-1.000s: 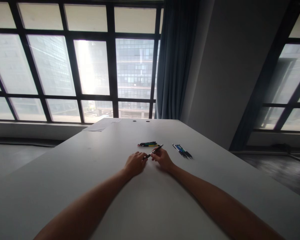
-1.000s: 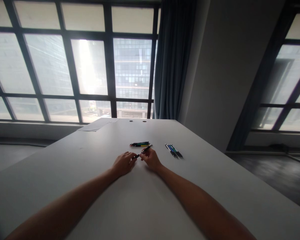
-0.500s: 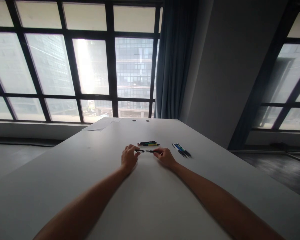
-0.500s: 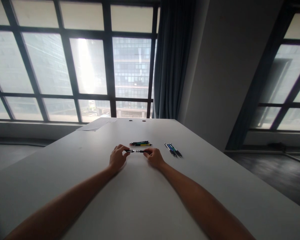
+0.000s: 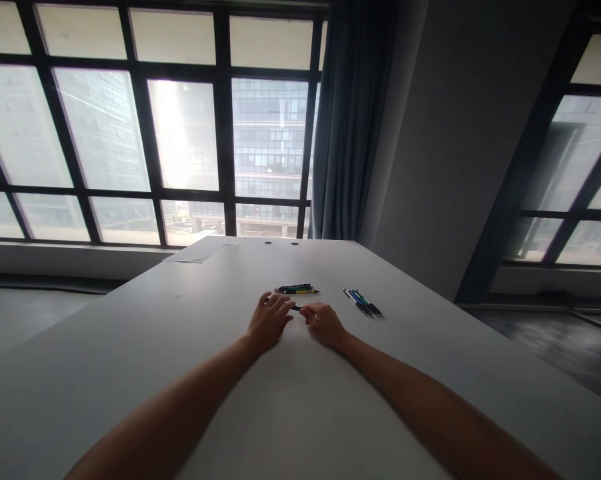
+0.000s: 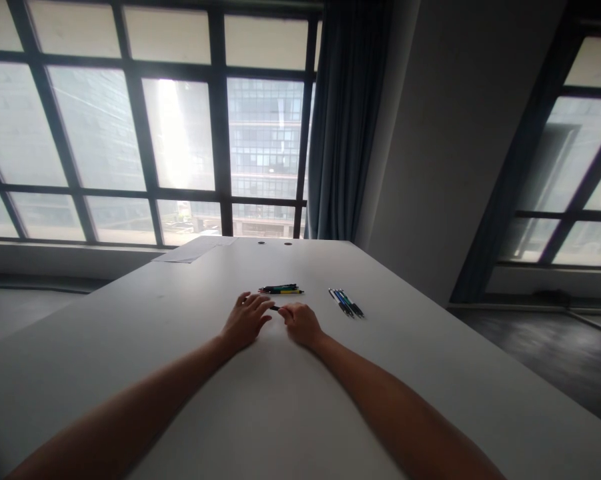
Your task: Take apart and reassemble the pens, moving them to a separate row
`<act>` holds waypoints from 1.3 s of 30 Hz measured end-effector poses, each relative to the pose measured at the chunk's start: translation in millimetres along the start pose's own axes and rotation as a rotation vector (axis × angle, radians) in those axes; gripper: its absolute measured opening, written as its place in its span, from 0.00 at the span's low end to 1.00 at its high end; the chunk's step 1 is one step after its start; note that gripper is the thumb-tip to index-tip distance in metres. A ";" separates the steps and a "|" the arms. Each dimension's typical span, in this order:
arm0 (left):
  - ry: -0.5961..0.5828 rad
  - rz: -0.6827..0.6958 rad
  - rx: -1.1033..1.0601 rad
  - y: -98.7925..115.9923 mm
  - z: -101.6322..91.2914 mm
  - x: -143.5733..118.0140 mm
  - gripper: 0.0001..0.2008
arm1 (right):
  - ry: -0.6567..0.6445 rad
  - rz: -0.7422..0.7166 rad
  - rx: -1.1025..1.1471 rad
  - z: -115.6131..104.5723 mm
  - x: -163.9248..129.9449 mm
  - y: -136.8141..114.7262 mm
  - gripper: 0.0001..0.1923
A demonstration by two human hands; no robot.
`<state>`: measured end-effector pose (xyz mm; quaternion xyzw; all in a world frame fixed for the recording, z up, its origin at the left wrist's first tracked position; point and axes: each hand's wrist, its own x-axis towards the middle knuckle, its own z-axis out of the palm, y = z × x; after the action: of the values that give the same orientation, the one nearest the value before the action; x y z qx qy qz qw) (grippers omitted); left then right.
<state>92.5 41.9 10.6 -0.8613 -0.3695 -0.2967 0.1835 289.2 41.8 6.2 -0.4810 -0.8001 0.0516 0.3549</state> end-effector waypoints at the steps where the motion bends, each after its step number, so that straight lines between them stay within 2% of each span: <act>1: -0.031 0.056 -0.012 1.4 -0.3 0.4 0.12 | -0.008 -0.024 0.014 1.2 -1.1 -4.3 0.19; 4: -0.101 0.070 -0.022 3.0 0.5 0.8 0.13 | -0.010 -0.078 0.080 4.7 -3.0 -11.2 0.23; 8: -0.149 0.028 -0.004 2.8 1.5 -0.5 0.11 | 0.005 -0.094 0.155 5.9 -3.1 -8.9 0.23; 14: -0.261 -0.002 0.002 6.7 -4.6 -0.9 0.11 | 0.015 -0.150 0.130 6.5 -2.0 -3.2 0.22; 20: -0.292 -0.006 0.011 8.1 -8.6 0.2 0.12 | 0.081 -0.252 0.078 7.0 -2.0 -1.4 0.22; 29: -0.309 -0.024 -0.002 12.6 -13.2 0.2 0.12 | 0.100 -0.459 -0.130 -0.8 -3.9 -1.5 0.24; 39: -0.158 0.142 0.088 -4.4 -0.2 -0.7 0.12 | -0.110 -0.235 -0.260 0.7 -4.6 -13.0 0.10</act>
<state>88.7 44.2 10.7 -0.8970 -0.3336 -0.1977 0.2121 280.5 31.4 8.8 -0.4226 -0.8688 -0.0680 0.2490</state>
